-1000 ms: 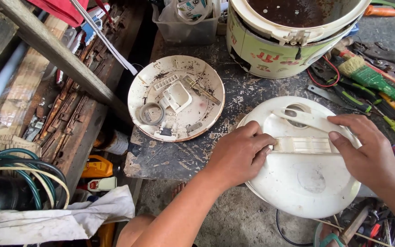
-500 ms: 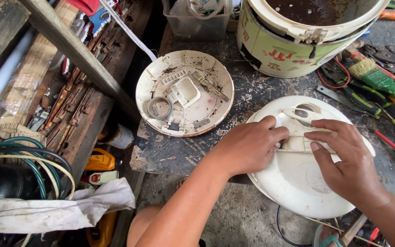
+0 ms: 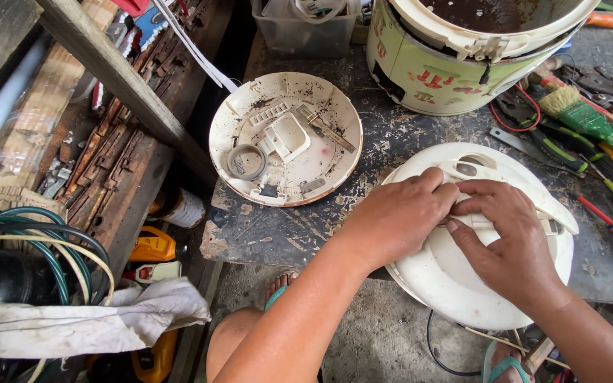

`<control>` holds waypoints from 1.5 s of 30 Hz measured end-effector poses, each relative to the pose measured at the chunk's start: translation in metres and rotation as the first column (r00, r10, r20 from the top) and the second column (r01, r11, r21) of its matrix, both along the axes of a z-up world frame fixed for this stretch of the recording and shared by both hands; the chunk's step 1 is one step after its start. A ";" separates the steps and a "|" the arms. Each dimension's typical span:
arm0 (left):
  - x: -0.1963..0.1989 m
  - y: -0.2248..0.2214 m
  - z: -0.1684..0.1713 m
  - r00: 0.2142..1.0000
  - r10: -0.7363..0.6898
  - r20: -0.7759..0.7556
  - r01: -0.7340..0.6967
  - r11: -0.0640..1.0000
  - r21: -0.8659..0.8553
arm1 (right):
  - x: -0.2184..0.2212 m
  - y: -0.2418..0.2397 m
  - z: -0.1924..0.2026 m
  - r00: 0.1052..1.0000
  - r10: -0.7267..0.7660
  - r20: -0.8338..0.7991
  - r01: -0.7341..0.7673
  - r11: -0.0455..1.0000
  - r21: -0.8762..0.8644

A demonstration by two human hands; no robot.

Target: A person is reassembling the handle and internal components of a white appliance lid on a repair workbench.

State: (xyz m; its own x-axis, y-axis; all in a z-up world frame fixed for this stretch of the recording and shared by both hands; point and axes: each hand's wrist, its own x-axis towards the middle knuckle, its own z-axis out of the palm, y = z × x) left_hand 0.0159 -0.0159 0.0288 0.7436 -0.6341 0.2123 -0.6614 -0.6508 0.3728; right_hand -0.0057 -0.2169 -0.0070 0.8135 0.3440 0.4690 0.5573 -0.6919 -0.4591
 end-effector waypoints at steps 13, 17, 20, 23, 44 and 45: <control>0.001 0.003 0.004 0.992 0.041 -0.116 -0.067 0.971 -0.231 | 0.002 0.014 -0.004 0.996 -0.004 0.084 0.003 1.000 0.013; 0.006 0.025 -0.001 0.979 0.183 -0.092 -0.196 0.967 -0.160 | 0.001 0.009 -0.002 0.999 0.027 0.027 -0.029 0.998 0.053; 0.002 0.034 -0.002 0.971 0.153 -0.181 -0.174 0.979 -0.104 | 0.001 0.009 0.001 0.999 0.044 0.026 -0.046 0.997 0.064; -0.002 0.031 -0.003 0.975 0.102 -0.200 -0.103 0.995 0.004 | 0.000 0.011 -0.001 0.999 0.039 0.024 -0.040 0.997 0.059; -0.011 0.020 -0.027 0.940 0.233 -0.248 -0.274 0.950 -0.149 | -0.014 0.033 -0.003 0.983 -0.124 0.134 0.144 0.978 -0.152; -0.011 0.020 -0.027 0.940 0.228 -0.254 -0.269 0.953 -0.138 | -0.016 0.034 -0.002 0.976 -0.149 0.156 0.184 0.954 -0.237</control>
